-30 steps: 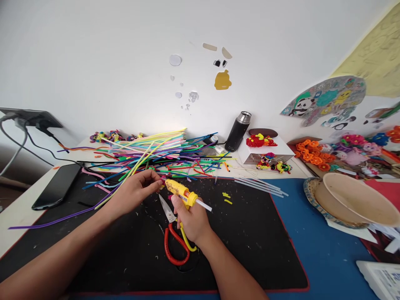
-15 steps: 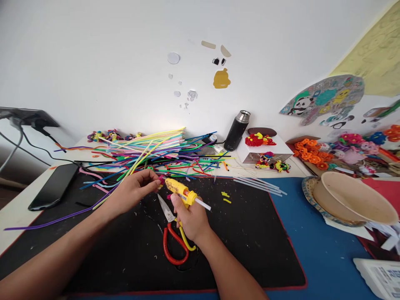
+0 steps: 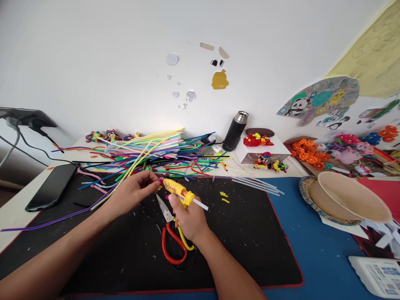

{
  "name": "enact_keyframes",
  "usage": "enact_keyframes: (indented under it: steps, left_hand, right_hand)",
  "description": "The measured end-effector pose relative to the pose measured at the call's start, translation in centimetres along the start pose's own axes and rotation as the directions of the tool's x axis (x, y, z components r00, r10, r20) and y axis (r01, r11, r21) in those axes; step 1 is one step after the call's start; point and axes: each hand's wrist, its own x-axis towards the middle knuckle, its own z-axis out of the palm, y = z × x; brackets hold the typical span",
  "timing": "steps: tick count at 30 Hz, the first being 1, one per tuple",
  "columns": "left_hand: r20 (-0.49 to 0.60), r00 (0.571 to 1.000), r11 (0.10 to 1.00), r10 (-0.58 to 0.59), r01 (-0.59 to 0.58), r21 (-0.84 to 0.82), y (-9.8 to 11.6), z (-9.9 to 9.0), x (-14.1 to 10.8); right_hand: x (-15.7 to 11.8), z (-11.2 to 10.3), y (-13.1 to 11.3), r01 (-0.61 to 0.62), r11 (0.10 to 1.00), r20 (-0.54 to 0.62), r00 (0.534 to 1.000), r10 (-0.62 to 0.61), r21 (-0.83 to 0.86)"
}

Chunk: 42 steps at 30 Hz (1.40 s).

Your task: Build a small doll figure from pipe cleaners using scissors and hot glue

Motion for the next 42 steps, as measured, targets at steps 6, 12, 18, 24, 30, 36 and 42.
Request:
enact_keyframes:
  steps: [6, 12, 18, 24, 30, 36, 42]
  left_hand:
    - [-0.009, 1.000, 1.000, 0.002, -0.002, 0.002, -0.05, -0.05, 0.08]
    - [-0.009, 1.000, 1.000, -0.001, 0.001, -0.011, 0.01, -0.03, 0.15]
    - [-0.007, 1.000, 1.000, -0.012, 0.012, -0.008, 0.10, -0.08, 0.18]
    - [-0.011, 1.000, 1.000, -0.022, 0.022, -0.010, 0.45, -0.24, 0.09]
    - [-0.013, 1.000, 0.999, -0.020, 0.020, -0.028, 0.62, -0.28, 0.05]
    - [-0.006, 1.000, 0.999, -0.010, 0.010, -0.030, 0.39, -0.10, 0.04]
    - [0.001, 1.000, 1.000, -0.014, 0.014, -0.026, 0.23, -0.05, -0.05]
  right_hand:
    - [-0.09, 0.02, -0.08, 0.010, 1.000, 0.020, 1.000, -0.010, -0.009]
    - [0.05, -0.03, 0.07, 0.037, 0.999, 0.033, 0.999, -0.035, -0.039]
    - [-0.08, -0.02, 0.17, 0.033, 0.999, 0.039, 0.999, -0.032, -0.042]
    - [-0.20, -0.01, -0.02, 0.031, 0.999, 0.036, 0.999, -0.030, -0.041]
    - [-0.21, -0.02, -0.36, 0.041, 0.998, 0.030, 0.999, -0.040, -0.047]
    - [-0.22, 0.03, -0.35, 0.037, 0.999, 0.026, 0.999, -0.036, -0.032]
    - [-0.21, 0.03, -0.38, 0.047, 0.998, 0.029, 0.999, -0.046, -0.040]
